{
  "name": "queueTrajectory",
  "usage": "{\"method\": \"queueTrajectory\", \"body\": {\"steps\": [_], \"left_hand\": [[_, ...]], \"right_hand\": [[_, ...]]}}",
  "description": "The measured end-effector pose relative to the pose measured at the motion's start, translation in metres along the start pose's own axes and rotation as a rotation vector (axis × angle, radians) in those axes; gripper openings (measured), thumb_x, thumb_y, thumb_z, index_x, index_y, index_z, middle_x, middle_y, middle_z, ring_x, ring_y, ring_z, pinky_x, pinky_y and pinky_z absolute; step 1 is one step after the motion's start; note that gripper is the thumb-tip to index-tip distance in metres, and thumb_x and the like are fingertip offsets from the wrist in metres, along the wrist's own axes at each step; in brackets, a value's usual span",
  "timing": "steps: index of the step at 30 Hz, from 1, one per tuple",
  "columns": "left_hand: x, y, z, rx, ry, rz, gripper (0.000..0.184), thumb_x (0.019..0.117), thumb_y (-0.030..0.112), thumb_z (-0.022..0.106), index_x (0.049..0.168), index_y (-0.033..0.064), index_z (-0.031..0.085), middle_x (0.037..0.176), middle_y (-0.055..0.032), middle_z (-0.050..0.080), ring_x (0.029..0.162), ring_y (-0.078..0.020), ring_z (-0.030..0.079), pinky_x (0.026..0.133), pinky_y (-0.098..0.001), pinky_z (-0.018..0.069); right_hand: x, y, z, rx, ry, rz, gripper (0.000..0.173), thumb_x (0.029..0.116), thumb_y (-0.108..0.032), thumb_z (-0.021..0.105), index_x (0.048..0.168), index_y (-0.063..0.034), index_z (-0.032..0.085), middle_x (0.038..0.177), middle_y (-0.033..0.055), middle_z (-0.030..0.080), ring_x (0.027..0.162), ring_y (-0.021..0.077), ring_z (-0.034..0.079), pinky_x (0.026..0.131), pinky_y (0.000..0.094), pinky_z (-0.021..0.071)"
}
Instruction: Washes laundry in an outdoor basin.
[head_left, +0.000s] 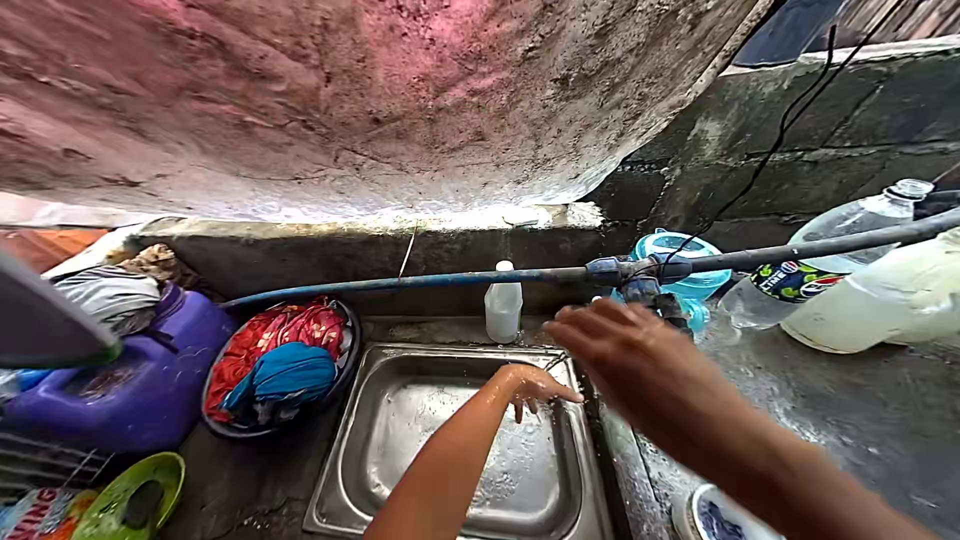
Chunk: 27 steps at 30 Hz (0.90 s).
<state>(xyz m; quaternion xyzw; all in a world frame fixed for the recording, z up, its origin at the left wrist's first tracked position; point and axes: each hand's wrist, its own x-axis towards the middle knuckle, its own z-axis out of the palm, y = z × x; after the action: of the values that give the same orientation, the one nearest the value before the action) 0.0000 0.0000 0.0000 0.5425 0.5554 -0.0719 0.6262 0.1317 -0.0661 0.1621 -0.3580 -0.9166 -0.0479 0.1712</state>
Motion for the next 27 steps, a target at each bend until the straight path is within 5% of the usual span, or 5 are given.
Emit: {"method": "queueTrajectory", "body": {"steps": [5,8,13,19,27], "left_hand": [[0.006,-0.007,-0.003,0.368,0.162,0.124,0.051,0.1045,0.041,0.056,0.124,-0.005,0.066,0.127,-0.0282,0.064,0.121,-0.0418,0.06,0.101,-0.0657,0.0433],[-0.014,0.005,-0.01,0.271,0.284,0.333,0.047,0.1052,0.035,0.058,0.116,-0.0097,0.067,0.116,-0.0299,0.066,0.113,-0.0409,0.063,0.099,-0.0605,0.0455],[-0.052,-0.003,-0.016,-0.062,0.227,0.616,0.07,0.104,0.018,0.061,0.16,-0.0036,0.024,0.15,-0.0315,0.047,0.138,-0.0394,0.051,0.116,-0.0503,0.0391],[-0.087,-0.14,-0.034,-0.523,0.469,0.243,0.049,0.1091,0.038,0.046,0.146,0.0064,0.051,0.139,-0.0185,0.06,0.12,-0.0308,0.061,0.097,-0.0514,0.049],[-0.133,-0.304,-0.054,-1.863,1.245,0.089,0.046,0.1046,0.014,0.046,0.147,0.0002,0.034,0.13,-0.0235,0.05,0.1,-0.0297,0.06,0.082,-0.0399,0.0552]], "right_hand": [[0.012,0.04,-0.028,-0.065,-0.559,0.058,0.032,0.1006,0.001,0.057,0.127,-0.0082,0.073,0.141,0.0097,0.065,0.143,0.0308,0.049,0.118,0.0501,0.0372],[0.013,0.049,-0.02,-0.074,-0.48,0.012,0.03,0.0937,0.007,0.065,0.12,-0.004,0.074,0.129,0.0108,0.071,0.133,0.0339,0.058,0.112,0.0522,0.0446],[0.029,0.058,-0.02,-0.19,-0.586,0.103,0.031,0.0927,-0.011,0.074,0.123,-0.0123,0.074,0.108,0.0108,0.074,0.105,0.0338,0.069,0.087,0.0553,0.0551],[0.036,0.062,-0.003,-0.234,-0.44,0.264,0.028,0.0878,-0.035,0.082,0.105,-0.0137,0.075,0.079,0.014,0.07,0.077,0.0395,0.069,0.063,0.0599,0.0534],[0.042,0.069,0.006,-0.252,-0.48,0.324,0.026,0.0891,-0.035,0.081,0.109,-0.0187,0.076,0.084,0.0134,0.073,0.081,0.0386,0.071,0.066,0.0609,0.0535]]}}
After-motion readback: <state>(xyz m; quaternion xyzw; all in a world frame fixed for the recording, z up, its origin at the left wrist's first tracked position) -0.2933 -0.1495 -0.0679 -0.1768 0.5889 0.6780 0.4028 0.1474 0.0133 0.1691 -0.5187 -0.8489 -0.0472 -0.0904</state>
